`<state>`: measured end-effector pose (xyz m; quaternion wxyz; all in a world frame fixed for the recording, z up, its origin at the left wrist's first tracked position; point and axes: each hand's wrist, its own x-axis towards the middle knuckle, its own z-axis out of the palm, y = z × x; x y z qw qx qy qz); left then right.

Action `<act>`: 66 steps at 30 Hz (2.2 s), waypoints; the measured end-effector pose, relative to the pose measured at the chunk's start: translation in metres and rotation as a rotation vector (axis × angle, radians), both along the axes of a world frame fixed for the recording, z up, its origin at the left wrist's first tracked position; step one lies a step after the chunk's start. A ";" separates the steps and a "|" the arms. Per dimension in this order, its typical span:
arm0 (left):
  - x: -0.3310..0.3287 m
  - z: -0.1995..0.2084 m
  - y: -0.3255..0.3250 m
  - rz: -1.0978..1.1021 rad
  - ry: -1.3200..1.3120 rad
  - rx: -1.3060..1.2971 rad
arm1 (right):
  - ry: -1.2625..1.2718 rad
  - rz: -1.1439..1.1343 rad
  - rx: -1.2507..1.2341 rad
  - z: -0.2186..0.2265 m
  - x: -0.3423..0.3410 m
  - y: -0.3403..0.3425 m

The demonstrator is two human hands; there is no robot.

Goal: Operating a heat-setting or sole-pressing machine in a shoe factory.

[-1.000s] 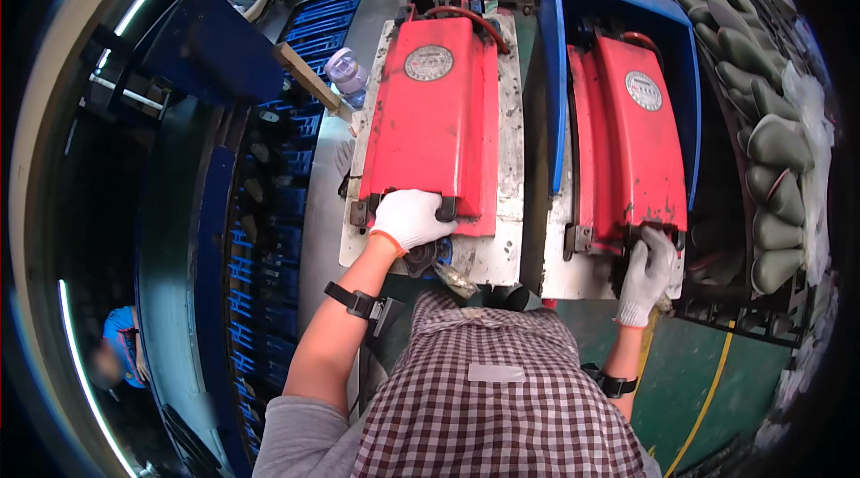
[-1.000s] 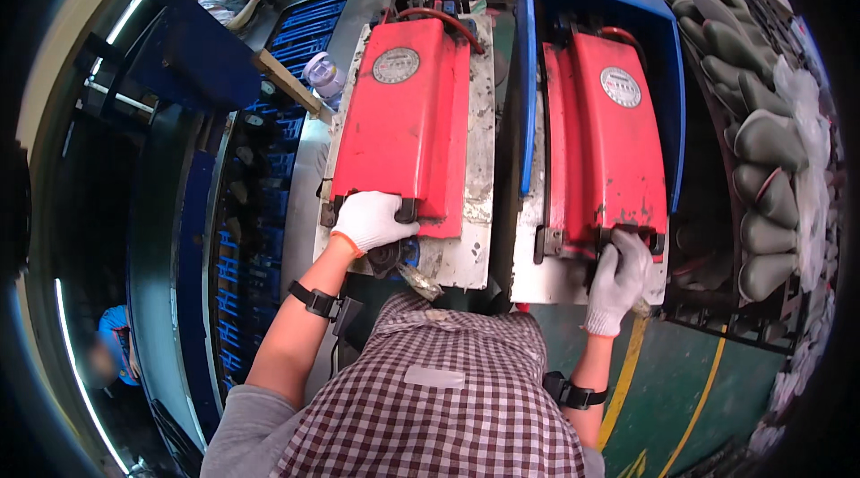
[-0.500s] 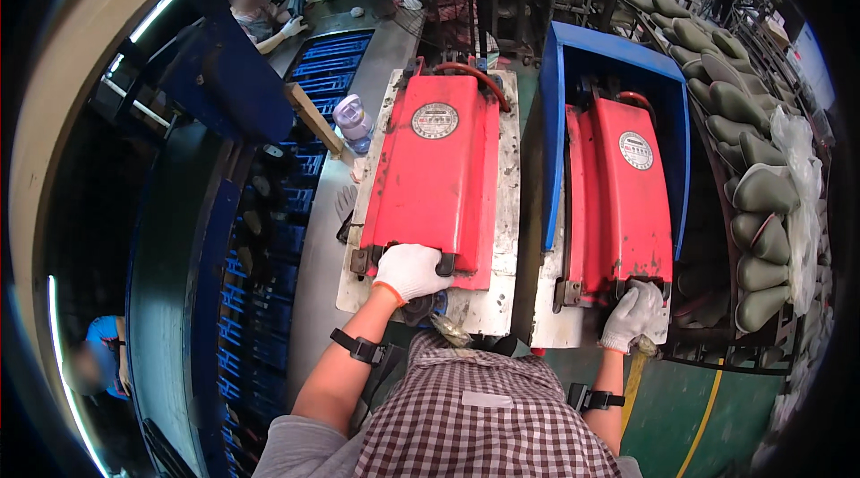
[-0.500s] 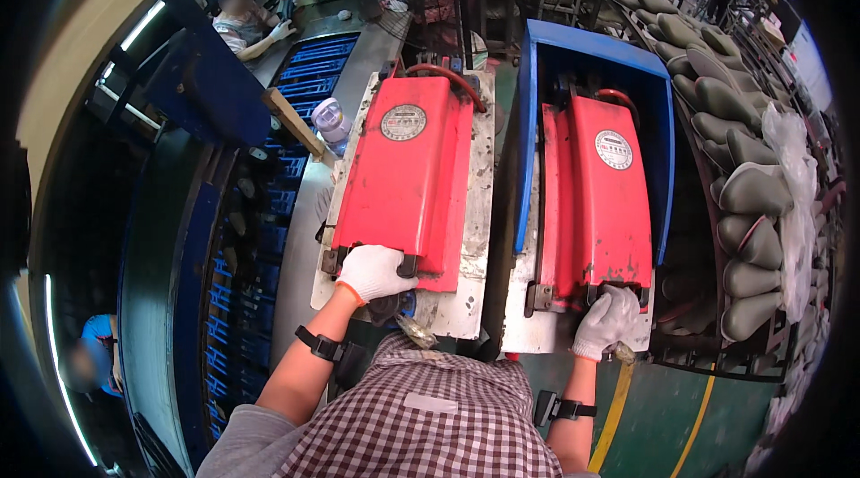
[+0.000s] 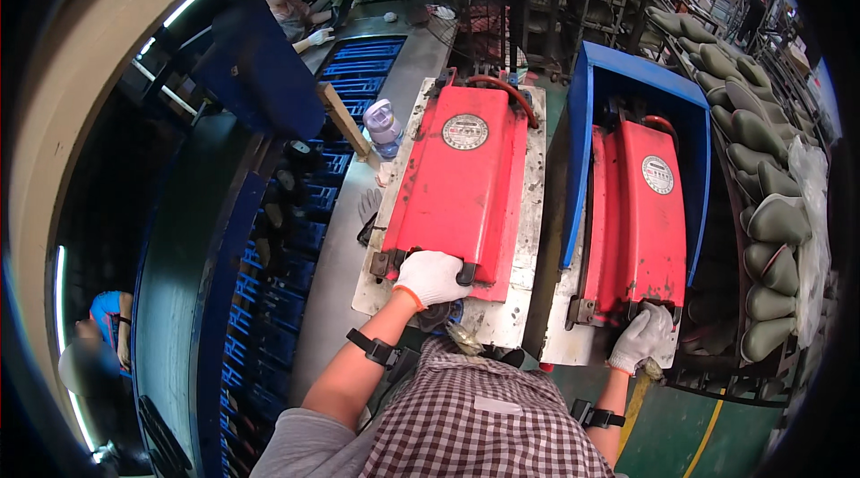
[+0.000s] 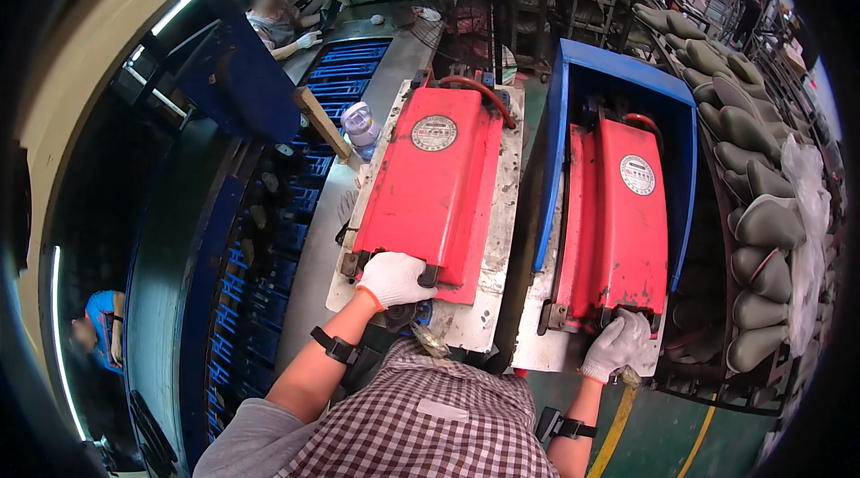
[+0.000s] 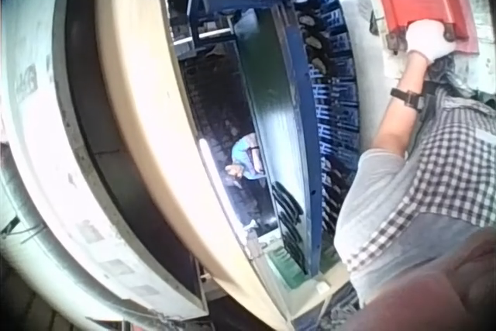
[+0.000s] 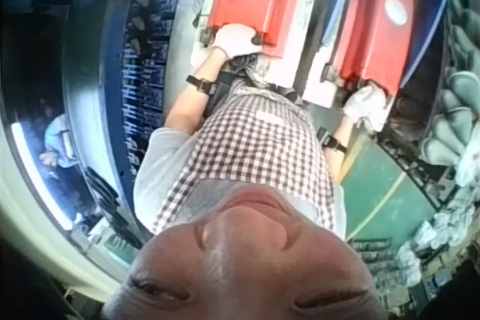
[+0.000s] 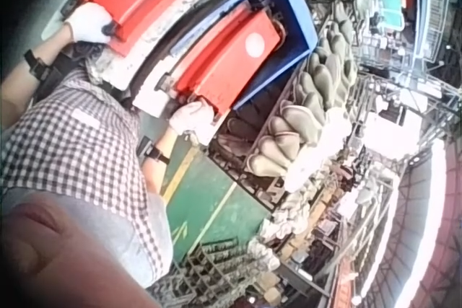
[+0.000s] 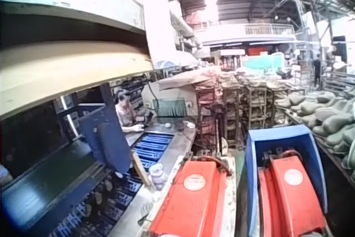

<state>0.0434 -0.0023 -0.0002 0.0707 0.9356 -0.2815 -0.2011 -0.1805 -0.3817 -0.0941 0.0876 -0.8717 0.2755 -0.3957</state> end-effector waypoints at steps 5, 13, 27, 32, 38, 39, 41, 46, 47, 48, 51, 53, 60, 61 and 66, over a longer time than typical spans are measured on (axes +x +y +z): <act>0.001 -0.001 0.000 0.002 0.013 0.013 | 0.000 0.006 -0.005 0.001 0.001 -0.001; 0.002 0.001 -0.002 -0.014 -0.007 0.023 | -0.041 0.005 -0.011 0.006 0.003 0.004; 0.000 0.003 0.001 -0.007 -0.011 0.039 | 0.009 0.002 -0.011 0.007 0.002 0.008; 0.000 0.003 -0.001 -0.027 -0.021 0.013 | -0.025 0.015 0.006 0.008 0.001 0.004; 0.001 0.001 0.000 -0.003 0.005 -0.001 | -0.007 0.013 0.004 -0.001 -0.001 -0.001; 0.000 0.001 0.000 -0.008 -0.002 0.006 | -0.003 0.017 0.004 0.000 -0.001 -0.001; 0.000 0.006 -0.001 0.000 0.012 0.020 | -0.006 0.016 0.010 0.001 0.000 0.001; 0.000 0.009 -0.002 0.005 0.032 0.041 | 0.019 0.005 -0.025 -0.001 -0.001 -0.001; 0.001 0.006 -0.001 -0.001 0.023 0.032 | 0.026 0.003 -0.035 0.000 -0.003 -0.001; 0.000 0.004 -0.001 -0.008 0.014 0.024 | 0.029 -0.001 -0.034 0.000 -0.003 0.000; 0.001 0.003 -0.002 -0.014 0.013 0.020 | -0.005 0.000 0.010 0.003 0.000 0.001; 0.000 0.005 -0.002 -0.014 0.017 0.028 | -0.006 0.006 0.011 0.005 0.001 0.002; 0.000 0.005 -0.002 -0.004 0.009 0.038 | -0.018 0.002 0.002 0.003 0.001 0.001; 0.000 0.005 -0.002 0.002 0.006 0.028 | -0.014 0.002 -0.008 0.004 0.001 0.001; 0.000 0.002 -0.001 -0.001 -0.010 0.018 | -0.009 0.009 -0.020 0.004 0.001 0.001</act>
